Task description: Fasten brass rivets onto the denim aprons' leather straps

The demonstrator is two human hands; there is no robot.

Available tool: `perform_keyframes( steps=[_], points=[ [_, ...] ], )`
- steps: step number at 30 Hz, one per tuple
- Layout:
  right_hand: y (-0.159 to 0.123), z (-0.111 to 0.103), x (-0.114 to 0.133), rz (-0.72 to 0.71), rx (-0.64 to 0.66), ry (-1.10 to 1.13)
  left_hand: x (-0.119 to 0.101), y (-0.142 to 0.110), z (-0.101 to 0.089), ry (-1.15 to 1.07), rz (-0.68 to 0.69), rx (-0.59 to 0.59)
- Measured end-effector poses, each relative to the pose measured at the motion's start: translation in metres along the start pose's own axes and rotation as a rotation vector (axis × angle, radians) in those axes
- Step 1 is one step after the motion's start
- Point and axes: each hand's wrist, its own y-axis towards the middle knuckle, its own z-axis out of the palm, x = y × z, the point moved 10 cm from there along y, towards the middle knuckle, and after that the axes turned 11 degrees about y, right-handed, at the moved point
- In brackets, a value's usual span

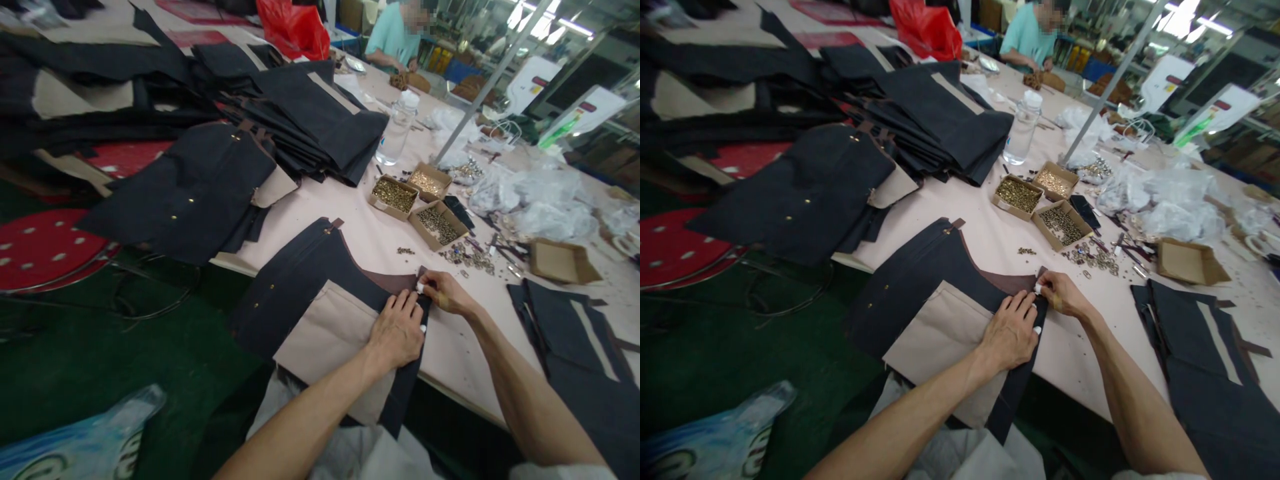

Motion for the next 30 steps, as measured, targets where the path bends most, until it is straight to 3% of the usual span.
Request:
perform_keyframes(
  steps=[11, 18, 22, 27, 30],
  points=[
    [0.015, -0.010, -0.033, 0.262, -0.034, 0.214, 0.000, 0.002, -0.001, 0.004, -0.002, 0.018],
    [0.024, -0.009, -0.051, 0.338, 0.037, 0.347, 0.000, 0.004, -0.001, -0.007, 0.005, 0.032],
    [0.027, -0.008, -0.051, 0.370, 0.062, 0.281, 0.001, 0.005, 0.002, -0.016, 0.006, 0.044],
    [0.035, -0.019, -0.055, 0.445, 0.001, 0.000, 0.001, 0.008, 0.006, -0.023, 0.008, 0.063],
    [0.039, -0.020, -0.056, 0.463, 0.020, -0.004, -0.001, 0.008, 0.006, -0.021, 0.017, 0.063]
  ],
)
